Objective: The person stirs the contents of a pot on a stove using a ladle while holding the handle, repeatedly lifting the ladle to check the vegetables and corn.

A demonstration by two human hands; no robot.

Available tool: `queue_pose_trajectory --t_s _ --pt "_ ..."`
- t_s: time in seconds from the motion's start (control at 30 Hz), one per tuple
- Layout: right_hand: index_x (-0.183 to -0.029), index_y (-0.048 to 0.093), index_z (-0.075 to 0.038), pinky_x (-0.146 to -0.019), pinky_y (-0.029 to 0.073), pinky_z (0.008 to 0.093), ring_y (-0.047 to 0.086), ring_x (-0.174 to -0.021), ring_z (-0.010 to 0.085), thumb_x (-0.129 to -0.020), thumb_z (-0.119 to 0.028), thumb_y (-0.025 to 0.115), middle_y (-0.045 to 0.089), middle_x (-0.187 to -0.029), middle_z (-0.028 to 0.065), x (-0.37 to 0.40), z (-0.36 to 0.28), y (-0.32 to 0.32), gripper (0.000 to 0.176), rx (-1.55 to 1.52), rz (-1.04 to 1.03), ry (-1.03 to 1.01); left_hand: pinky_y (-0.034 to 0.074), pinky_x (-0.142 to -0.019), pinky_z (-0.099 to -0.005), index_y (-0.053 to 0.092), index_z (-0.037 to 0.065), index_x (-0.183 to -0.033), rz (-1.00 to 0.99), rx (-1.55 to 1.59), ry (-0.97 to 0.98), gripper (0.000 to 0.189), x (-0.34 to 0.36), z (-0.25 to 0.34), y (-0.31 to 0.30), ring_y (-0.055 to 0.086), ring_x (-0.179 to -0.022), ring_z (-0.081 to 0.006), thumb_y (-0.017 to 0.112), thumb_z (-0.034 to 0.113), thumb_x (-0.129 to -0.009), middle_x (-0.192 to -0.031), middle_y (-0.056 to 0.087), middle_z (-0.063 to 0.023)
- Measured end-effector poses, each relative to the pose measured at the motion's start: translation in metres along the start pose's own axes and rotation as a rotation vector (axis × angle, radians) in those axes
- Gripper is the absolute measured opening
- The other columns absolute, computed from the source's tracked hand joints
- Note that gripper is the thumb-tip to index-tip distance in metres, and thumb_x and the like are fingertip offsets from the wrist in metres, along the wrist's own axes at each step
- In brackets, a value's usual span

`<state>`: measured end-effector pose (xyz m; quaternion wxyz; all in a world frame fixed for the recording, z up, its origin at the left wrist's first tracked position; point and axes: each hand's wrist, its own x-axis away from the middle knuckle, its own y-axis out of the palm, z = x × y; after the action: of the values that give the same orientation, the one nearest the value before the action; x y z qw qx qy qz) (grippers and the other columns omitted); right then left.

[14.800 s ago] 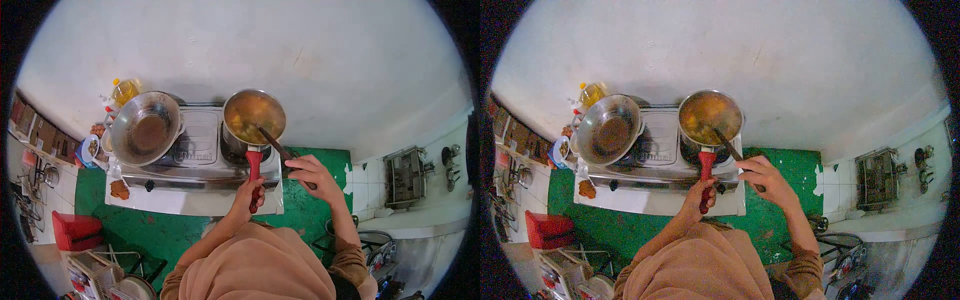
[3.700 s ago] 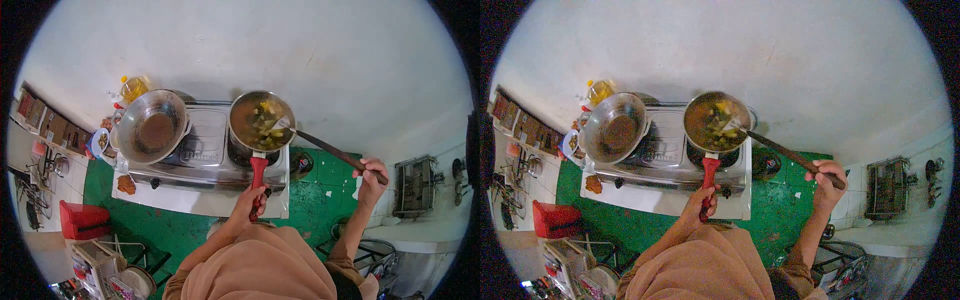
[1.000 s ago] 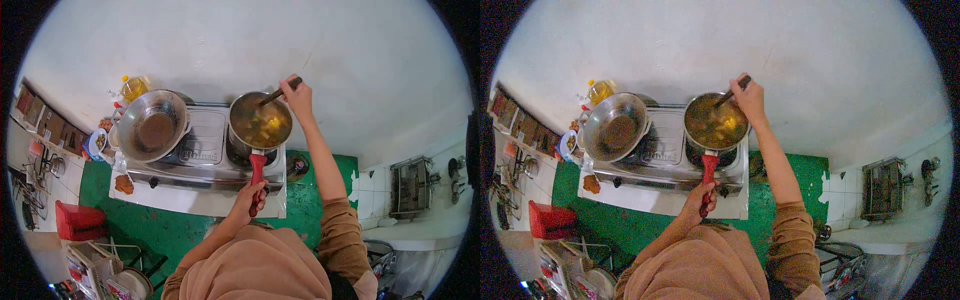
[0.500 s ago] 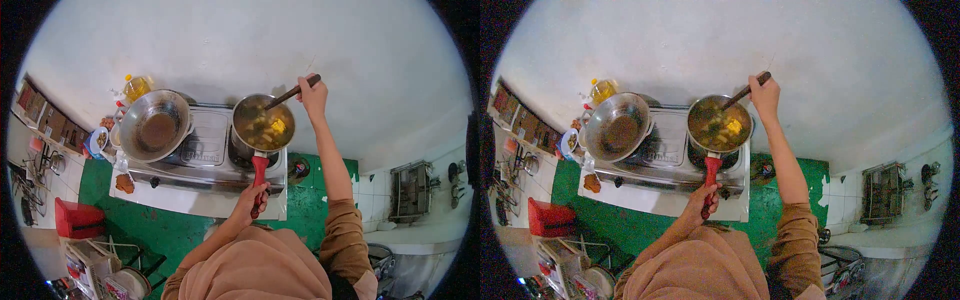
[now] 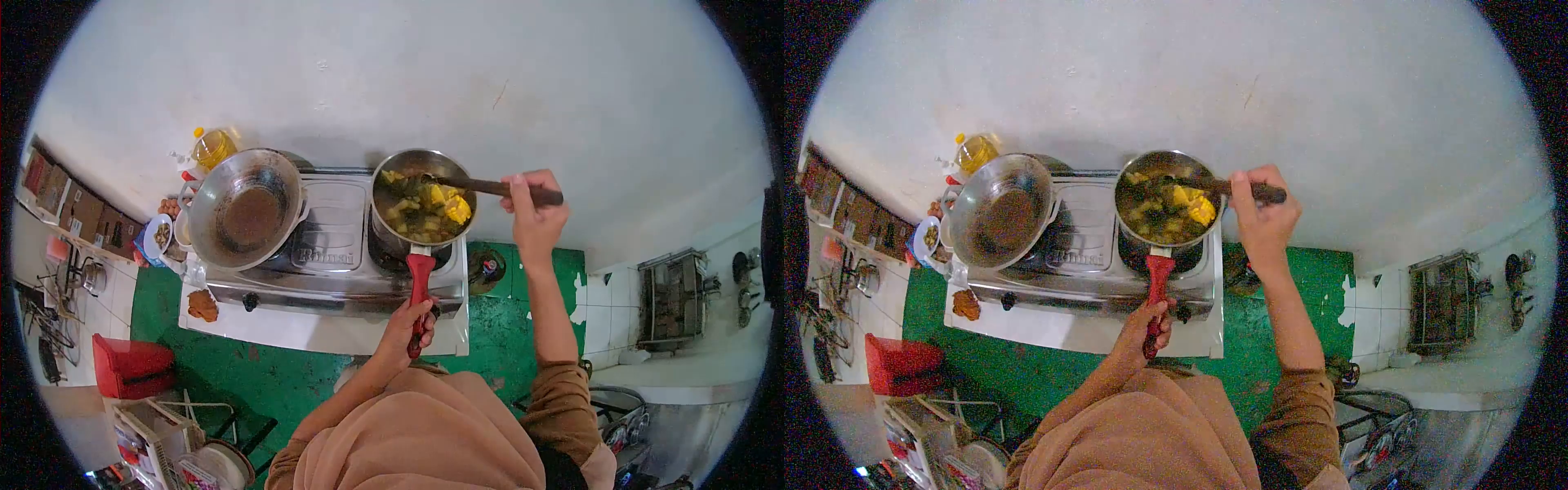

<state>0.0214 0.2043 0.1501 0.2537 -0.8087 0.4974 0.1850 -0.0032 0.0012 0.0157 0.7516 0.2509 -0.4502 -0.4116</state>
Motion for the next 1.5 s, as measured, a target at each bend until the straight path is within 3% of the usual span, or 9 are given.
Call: queue_pose_trajectory --t_s 0.1,0.2,0.43,0.5,0.57,0.63,0.7,0.97,1.5 --pt "-0.078 0.056 0.000 -0.049 0.045 0.0209 0.054 -0.057 0.0082 -0.086 -0.009 0.057 0.061 -0.075 0.0069 0.021 -0.008 -0.007 0.013 -0.043 0.006 -0.077 0.033 -0.038 -0.0224 0.051 0.005 -0.107 -0.015 0.006 0.005 0.030 0.000 0.000 -0.001 0.043 -0.043 -0.0101 0.055 0.028 -0.087 -0.062 0.047 -0.0008" --pt "-0.078 0.059 0.001 -0.061 0.047 0.0259 0.060 -0.065 0.0155 -0.076 0.002 0.064 0.065 -0.075 0.0110 0.041 -0.015 -0.018 0.005 0.022 0.019 -0.193 0.033 -0.038 -0.0226 0.052 0.005 -0.106 -0.007 0.001 0.002 0.031 0.000 0.000 0.000 0.043 -0.042 -0.0102 0.056 0.028 -0.086 -0.061 0.047 -0.0007" --pt "-0.076 0.061 -0.004 -0.062 0.052 0.0315 0.064 -0.067 0.0238 -0.070 -0.001 0.065 0.067 -0.080 0.0129 0.080 -0.033 -0.039 0.008 0.179 -0.052 -0.475 0.032 -0.038 -0.0214 0.049 0.006 -0.106 -0.007 0.020 -0.008 0.028 0.006 0.006 0.005 0.043 -0.044 -0.0096 0.056 0.025 -0.086 -0.063 0.047 -0.0007" --pt "-0.079 0.060 -0.006 -0.058 0.052 0.0314 0.064 -0.065 0.0244 -0.070 -0.004 0.065 0.067 -0.082 0.0104 0.088 -0.039 -0.053 0.010 0.289 -0.161 -0.477 0.032 -0.038 -0.0214 0.049 0.006 -0.106 -0.008 0.022 -0.014 0.028 0.005 0.005 0.004 0.043 -0.044 -0.0096 0.056 0.025 -0.086 -0.063 0.047 -0.0008" --pt "-0.077 0.056 -0.001 -0.056 0.049 0.0294 0.060 -0.062 0.0229 -0.080 -0.010 0.060 0.065 -0.084 0.0186 0.095 -0.046 -0.060 0.011 0.251 -0.283 -0.541 0.032 -0.038 -0.0215 0.049 0.006 -0.106 -0.011 0.021 -0.022 0.027 0.003 0.004 0.003 0.043 -0.044 -0.0097 0.055 0.025 -0.086 -0.063 0.047 -0.0008" --pt "-0.078 0.055 0.000 -0.057 0.049 0.0305 0.060 -0.062 0.0238 -0.080 -0.010 0.059 0.065 -0.086 0.0177 0.107 -0.046 -0.069 0.010 0.211 -0.291 -0.440 0.031 -0.038 -0.0214 0.049 0.006 -0.106 -0.016 0.003 -0.007 0.027 0.002 0.002 0.001 0.043 -0.044 -0.0095 0.054 0.025 -0.087 -0.063 0.047 -0.0008" --pt "-0.081 0.055 0.001 -0.057 0.049 0.0323 0.060 -0.064 0.0252 -0.081 -0.013 0.059 0.064 -0.087 0.0177 0.110 -0.049 -0.075 0.014 0.249 -0.235 -0.606 0.031 -0.038 -0.0214 0.049 0.006 -0.106 -0.022 -0.002 -0.008 0.028 0.001 0.002 0.000 0.043 -0.044 -0.0094 0.054 0.025 -0.087 -0.063 0.047 -0.0007" --pt "-0.079 0.057 0.000 -0.055 0.051 0.0348 0.060 -0.059 0.0249 -0.080 -0.016 0.062 0.066 -0.087 0.0170 0.110 -0.056 -0.099 0.016 0.129 -0.085 -0.505 0.031 -0.038 -0.0215 0.048 0.005 -0.107 -0.029 0.000 -0.018 0.030 -0.002 0.000 -0.003 0.041 -0.044 -0.0091 0.054 0.027 -0.087 -0.064 0.046 -0.0006" --pt "-0.082 0.058 -0.003 -0.055 0.052 0.0304 0.064 -0.062 0.0235 -0.069 0.000 0.067 0.067 -0.087 0.0145 0.094 -0.014 -0.044 0.016 0.147 -0.253 -0.538 0.032 -0.038 -0.0222 0.049 0.006 -0.108 -0.015 0.022 -0.016 0.030 0.003 0.005 0.002 0.043 -0.044 -0.0101 0.056 0.025 -0.086 -0.063 0.047 -0.0011"
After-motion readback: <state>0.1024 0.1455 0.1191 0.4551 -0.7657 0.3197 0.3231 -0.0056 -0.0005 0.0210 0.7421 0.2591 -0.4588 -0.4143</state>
